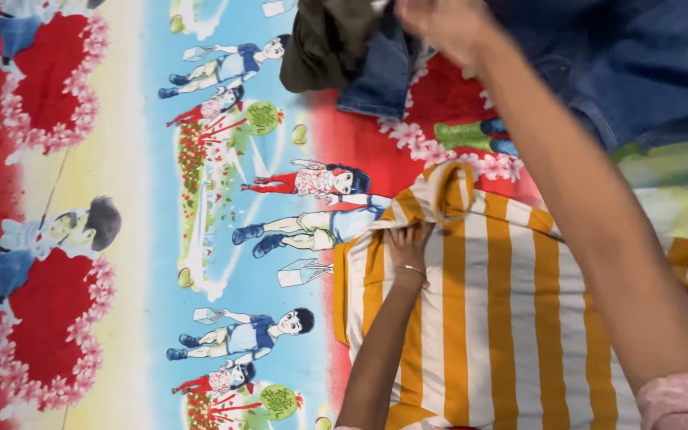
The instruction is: The person removes a woven basket from a blue basin and places it on a bed. They then pick up a black power adapter and a white power adapter with cables, coil the cables, and place both adapters into the basket. The basket is moved to a nearby surface. Finally, the person picks up a yellow and white striped shirt and lays it flat on the bed.
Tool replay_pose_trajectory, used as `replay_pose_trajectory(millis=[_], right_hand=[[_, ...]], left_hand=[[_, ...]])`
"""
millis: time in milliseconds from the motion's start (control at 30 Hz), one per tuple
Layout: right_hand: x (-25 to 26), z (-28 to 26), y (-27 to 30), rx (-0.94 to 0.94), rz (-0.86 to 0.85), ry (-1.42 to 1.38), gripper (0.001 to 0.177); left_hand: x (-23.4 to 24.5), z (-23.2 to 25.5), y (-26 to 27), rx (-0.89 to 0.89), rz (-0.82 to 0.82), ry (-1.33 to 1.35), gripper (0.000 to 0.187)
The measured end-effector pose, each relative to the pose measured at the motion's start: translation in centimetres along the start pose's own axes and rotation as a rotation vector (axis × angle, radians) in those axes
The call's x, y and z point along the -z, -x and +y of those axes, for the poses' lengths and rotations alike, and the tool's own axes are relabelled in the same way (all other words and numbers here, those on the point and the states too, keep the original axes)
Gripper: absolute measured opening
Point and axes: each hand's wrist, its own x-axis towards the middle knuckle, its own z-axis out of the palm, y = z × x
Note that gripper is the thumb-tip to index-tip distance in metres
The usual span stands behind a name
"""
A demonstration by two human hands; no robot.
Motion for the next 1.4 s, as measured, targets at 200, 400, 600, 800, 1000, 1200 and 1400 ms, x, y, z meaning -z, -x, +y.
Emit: replay_pose_trajectory(millis=[200, 400, 600, 800, 1000, 1200, 1400], right_hand=[[-2.0, -0.9, 24.6, -0.428, -0.016, 0.521, 0.033], [4.1, -8.4, 44.7, -0.779, 0.003, 1.324, 0.055], [12.6, -10.0, 50.3, -0.746, 0.088, 1.523, 0.021], [15.5, -6.5, 44.2, -0.372, 0.6, 1.23, 0.04], [5.6, -4.6, 46.8, -0.481, 0.476, 1.26, 0.037], [6.7, -2.7, 47.5, -0.485, 0.434, 1.373, 0.047], [7.1, -2.1, 47.5, -0.532, 0.446, 1.372, 0.052]], left_hand=[[1.3, 0.0, -1.0, 0.038, -0.156, 0.011, 0.166], [1.0, 0.4, -2.0, 0.078, -0.211, -0.026, 0.168], [0.4, 0.1, -3.7, 0.133, -0.291, -0.061, 0.165], [1.2, 0.0, -3.7, 0.151, -0.28, -0.124, 0.172], [2.5, -0.1, -2.4, 0.135, -0.312, -0.158, 0.167], [2.7, -1.4, -1.5, 0.005, -0.267, -0.056, 0.173], [1.1, -4.3, -4.7, -0.045, 0.152, 0.418, 0.12]])
